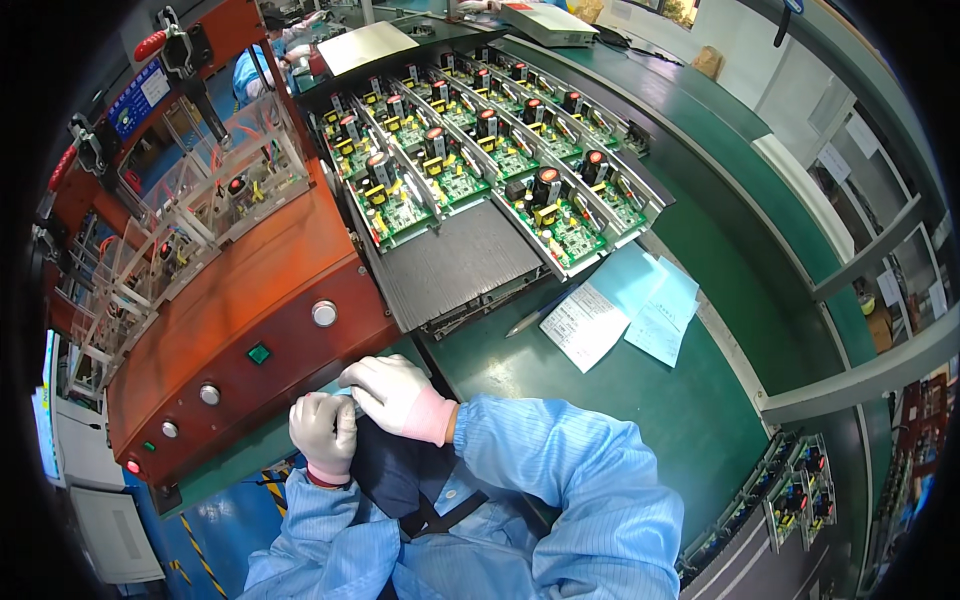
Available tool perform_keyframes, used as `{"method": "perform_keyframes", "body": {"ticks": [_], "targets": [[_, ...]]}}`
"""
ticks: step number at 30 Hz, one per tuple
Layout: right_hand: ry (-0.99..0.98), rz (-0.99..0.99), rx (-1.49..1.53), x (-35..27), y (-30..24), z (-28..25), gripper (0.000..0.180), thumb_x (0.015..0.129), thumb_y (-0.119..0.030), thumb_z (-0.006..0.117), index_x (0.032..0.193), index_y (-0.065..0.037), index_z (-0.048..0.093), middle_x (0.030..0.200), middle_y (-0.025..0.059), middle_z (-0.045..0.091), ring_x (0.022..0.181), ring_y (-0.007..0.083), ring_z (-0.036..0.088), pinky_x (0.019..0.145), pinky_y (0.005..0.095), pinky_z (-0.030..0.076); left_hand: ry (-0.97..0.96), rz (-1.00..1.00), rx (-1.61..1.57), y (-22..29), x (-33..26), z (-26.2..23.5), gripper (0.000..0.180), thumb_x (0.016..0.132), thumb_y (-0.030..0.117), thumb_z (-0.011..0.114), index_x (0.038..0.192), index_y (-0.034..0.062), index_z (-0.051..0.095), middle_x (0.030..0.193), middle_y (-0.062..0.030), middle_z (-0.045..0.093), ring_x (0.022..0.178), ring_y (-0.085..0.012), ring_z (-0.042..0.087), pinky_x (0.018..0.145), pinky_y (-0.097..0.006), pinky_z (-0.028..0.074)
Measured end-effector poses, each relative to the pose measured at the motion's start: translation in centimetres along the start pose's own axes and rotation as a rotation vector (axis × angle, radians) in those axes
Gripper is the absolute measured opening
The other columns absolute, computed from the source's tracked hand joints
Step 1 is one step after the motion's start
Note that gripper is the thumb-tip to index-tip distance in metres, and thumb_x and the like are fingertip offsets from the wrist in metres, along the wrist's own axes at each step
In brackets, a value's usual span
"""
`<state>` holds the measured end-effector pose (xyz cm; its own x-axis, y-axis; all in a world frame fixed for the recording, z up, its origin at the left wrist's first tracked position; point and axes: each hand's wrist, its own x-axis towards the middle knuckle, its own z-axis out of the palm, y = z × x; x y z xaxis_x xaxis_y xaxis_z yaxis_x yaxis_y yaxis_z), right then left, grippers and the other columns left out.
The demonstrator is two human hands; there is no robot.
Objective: The person tests circuit boards by removing tested boards from a testing machine fixture, loading new circuit boards into the machine, and pressing buttons to initiate the testing cycle.
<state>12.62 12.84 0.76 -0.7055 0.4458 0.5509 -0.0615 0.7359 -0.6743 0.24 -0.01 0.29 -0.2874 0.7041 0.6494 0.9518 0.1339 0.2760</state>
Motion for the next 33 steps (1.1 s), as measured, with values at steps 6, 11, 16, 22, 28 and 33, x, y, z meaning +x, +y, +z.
{"method": "perform_keyframes", "body": {"ticks": [6, 11, 16, 22, 28, 33], "targets": [[0.004, -0.007, -0.01, 0.1, 0.0, -0.2, 0.016, 0.092, -0.015, 0.06, 0.107, -0.01, 0.064, 0.098, 0.005, 0.069, 0.086, 0.0264, 0.066, 0.085, 0.0365, 0.048, 0.004, 0.004, 0.0, 0.1, 0.1, 0.1, 0.02, 0.084, 0.031, 0.066, 0.078, 0.0125, 0.07, 0.08, -0.0032, 0.062, 0.072, -0.0259, 0.056, 0.07, -0.037, 0.046], [0.026, -0.018, 0.005, 0.2, 0.0, -0.6, 0.016, 0.092, -0.014, 0.061, 0.106, -0.01, 0.065, 0.097, 0.0052, 0.069, 0.086, 0.0268, 0.066, 0.084, 0.0358, 0.048, 0.008, 0.005, -0.006, 0.0, 0.2, 0.4, 0.018, 0.082, 0.03, 0.067, 0.079, 0.0124, 0.07, 0.08, -0.0031, 0.062, 0.072, -0.0257, 0.056, 0.07, -0.038, 0.046], [0.038, -0.012, 0.034, 0.7, -1.0, -0.2, 0.016, 0.091, -0.012, 0.061, 0.105, -0.008, 0.066, 0.097, 0.0064, 0.07, 0.085, 0.0279, 0.067, 0.082, 0.0358, 0.049, 0.008, -0.003, 0.047, -0.3, 0.0, -0.5, 0.014, 0.081, 0.027, 0.07, 0.079, 0.0131, 0.07, 0.081, -0.003, 0.063, 0.071, -0.0257, 0.057, 0.069, -0.038, 0.046], [-0.013, 0.028, 0.075, 0.5, -0.7, -1.1, 0.018, 0.088, -0.007, 0.063, 0.105, -0.003, 0.068, 0.099, 0.0104, 0.071, 0.084, 0.0304, 0.066, 0.081, 0.0365, 0.051, 0.053, 0.035, 0.021, 0.2, 0.5, 0.5, 0.013, 0.079, 0.027, 0.071, 0.078, 0.0134, 0.071, 0.081, -0.0043, 0.062, 0.069, -0.0272, 0.056, 0.066, -0.038, 0.045], [-0.049, 0.029, 0.081, 1.0, -1.2, -1.1, 0.018, 0.087, -0.006, 0.063, 0.104, -0.003, 0.069, 0.097, 0.0114, 0.071, 0.083, 0.0311, 0.067, 0.08, 0.0371, 0.051, 0.081, 0.015, -0.029, 0.1, 0.6, 0.2, 0.012, 0.077, 0.027, 0.072, 0.078, 0.0145, 0.072, 0.08, -0.004, 0.063, 0.068, -0.0265, 0.057, 0.064, -0.037, 0.046], [-0.08, 0.063, 0.097, 1.2, -1.9, -0.8, 0.019, 0.087, -0.005, 0.062, 0.105, -0.001, 0.069, 0.1, 0.0121, 0.071, 0.087, 0.0306, 0.065, 0.083, 0.0359, 0.05, 0.054, 0.038, 0.002, -0.3, 0.4, -0.7, 0.014, 0.078, 0.028, 0.072, 0.082, 0.0147, 0.073, 0.081, -0.0031, 0.063, 0.067, -0.0258, 0.057, 0.063, -0.037, 0.046]]}}
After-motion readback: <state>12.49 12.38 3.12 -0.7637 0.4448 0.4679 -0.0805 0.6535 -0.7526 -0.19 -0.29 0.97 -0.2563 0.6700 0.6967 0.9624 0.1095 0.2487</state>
